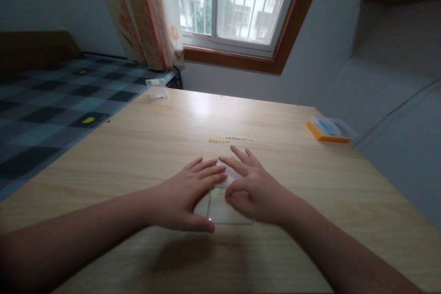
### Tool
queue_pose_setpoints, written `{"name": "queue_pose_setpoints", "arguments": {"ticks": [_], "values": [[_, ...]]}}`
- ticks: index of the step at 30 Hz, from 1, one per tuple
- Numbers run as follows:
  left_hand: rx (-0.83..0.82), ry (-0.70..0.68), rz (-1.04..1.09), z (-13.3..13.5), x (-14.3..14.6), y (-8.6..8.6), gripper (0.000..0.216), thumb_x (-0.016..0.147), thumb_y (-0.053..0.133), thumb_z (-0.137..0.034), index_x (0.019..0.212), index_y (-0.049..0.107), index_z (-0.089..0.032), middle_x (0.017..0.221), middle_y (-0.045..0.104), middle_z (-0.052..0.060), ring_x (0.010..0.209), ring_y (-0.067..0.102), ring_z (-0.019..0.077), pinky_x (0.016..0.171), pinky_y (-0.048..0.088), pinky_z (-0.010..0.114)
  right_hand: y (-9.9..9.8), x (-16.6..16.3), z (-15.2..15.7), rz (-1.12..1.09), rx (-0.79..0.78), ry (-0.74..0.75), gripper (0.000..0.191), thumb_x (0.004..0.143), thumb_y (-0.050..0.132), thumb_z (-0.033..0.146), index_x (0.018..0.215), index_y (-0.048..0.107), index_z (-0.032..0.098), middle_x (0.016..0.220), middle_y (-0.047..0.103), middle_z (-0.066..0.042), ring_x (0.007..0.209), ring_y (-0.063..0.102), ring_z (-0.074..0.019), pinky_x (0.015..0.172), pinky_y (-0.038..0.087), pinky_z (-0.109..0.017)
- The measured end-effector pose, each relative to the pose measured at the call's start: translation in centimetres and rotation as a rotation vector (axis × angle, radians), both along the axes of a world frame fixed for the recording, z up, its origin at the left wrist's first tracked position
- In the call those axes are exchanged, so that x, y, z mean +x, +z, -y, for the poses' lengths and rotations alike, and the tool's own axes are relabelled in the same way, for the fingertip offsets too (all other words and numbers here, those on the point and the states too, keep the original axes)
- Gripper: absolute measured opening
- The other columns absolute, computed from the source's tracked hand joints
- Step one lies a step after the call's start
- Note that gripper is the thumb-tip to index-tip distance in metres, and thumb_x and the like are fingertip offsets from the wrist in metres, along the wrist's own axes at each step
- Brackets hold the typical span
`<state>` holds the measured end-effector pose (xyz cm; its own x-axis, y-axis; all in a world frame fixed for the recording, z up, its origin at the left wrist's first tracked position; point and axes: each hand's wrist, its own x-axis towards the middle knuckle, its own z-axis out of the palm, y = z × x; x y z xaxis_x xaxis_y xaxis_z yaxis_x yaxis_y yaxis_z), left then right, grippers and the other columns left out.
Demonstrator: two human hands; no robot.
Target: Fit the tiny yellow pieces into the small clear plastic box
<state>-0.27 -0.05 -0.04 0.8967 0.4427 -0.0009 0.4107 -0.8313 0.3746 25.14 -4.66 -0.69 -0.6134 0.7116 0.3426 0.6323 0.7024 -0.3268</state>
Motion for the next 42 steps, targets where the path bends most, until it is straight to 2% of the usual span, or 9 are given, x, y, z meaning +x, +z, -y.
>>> {"name": "queue_pose_setpoints", "arguments": {"ticks": [8, 14, 18, 24, 32, 42], "values": [[-0.001, -0.008, 0.017, -0.1, 0.0, -0.1, 0.1, 0.077, 0.07, -0.078, 0.154, 0.045, -0.018, 0.164, 0.035, 0.017, 0.153, 0.024, 0.0432, 0.125, 0.011, 0.063, 1.2, 0.6, 0.2, 0.016, 0.024, 0.025, 0.015, 0.087, 0.069, 0.024, 0.09, 0.082, 0.032, 0.162, 0.033, 0.009, 0.159, 0.015, -0.0281, 0.131, 0.011, -0.057], [0.0, -0.01, 0.025, 0.0, 0.0, 0.0, 0.103, 0.076, 0.072, -0.076, 0.154, 0.044, -0.015, 0.162, 0.039, 0.018, 0.153, 0.026, 0.0436, 0.125, 0.012, 0.064, 1.6, 0.8, 0.3, 0.09, 0.014, 0.086, 0.027, 0.079, 0.068, 0.013, 0.09, 0.082, 0.033, 0.162, 0.034, 0.012, 0.159, 0.015, -0.0303, 0.132, 0.009, -0.055], [0.008, -0.021, 0.052, -0.1, 0.0, -0.3, 0.102, 0.077, 0.071, -0.076, 0.153, 0.045, -0.014, 0.161, 0.04, 0.02, 0.152, 0.026, 0.0445, 0.124, 0.013, 0.066, 1.6, 0.6, 0.3, 0.111, 0.021, 0.096, 0.025, 0.08, 0.067, 0.014, 0.091, 0.082, 0.031, 0.163, 0.033, 0.008, 0.159, 0.015, -0.0304, 0.13, 0.01, -0.058], [0.011, -0.019, 0.056, 0.0, -0.1, -0.2, 0.101, 0.077, 0.071, -0.075, 0.153, 0.045, -0.014, 0.162, 0.038, 0.019, 0.153, 0.026, 0.0443, 0.124, 0.013, 0.066, 1.7, 0.4, 0.3, 0.11, 0.047, 0.073, 0.023, 0.085, 0.063, 0.015, 0.092, 0.081, 0.027, 0.16, 0.04, 0.0, 0.159, 0.017, -0.0282, 0.128, 0.013, -0.059], [0.022, -0.02, 0.069, 0.0, -0.1, -0.3, 0.1, 0.077, 0.072, -0.075, 0.153, 0.046, -0.015, 0.161, 0.039, 0.018, 0.152, 0.026, 0.0441, 0.124, 0.013, 0.065, 1.6, 0.5, 0.3, 0.126, 0.058, 0.067, 0.023, 0.088, 0.063, 0.018, 0.095, 0.081, 0.03, 0.159, 0.04, 0.0, 0.158, 0.019, -0.0285, 0.127, 0.017, -0.06], [0.042, -0.021, 0.057, 0.0, 0.0, -0.4, 0.1, 0.078, 0.069, -0.077, 0.153, 0.045, -0.015, 0.16, 0.04, 0.02, 0.152, 0.028, 0.0428, 0.124, 0.014, 0.064, 1.5, 0.5, 0.3, 0.155, 0.099, 0.085, 0.025, 0.09, 0.065, 0.021, 0.102, 0.081, 0.036, 0.166, 0.026, 0.005, 0.158, 0.018, -0.0299, 0.127, 0.019, -0.059]]}}
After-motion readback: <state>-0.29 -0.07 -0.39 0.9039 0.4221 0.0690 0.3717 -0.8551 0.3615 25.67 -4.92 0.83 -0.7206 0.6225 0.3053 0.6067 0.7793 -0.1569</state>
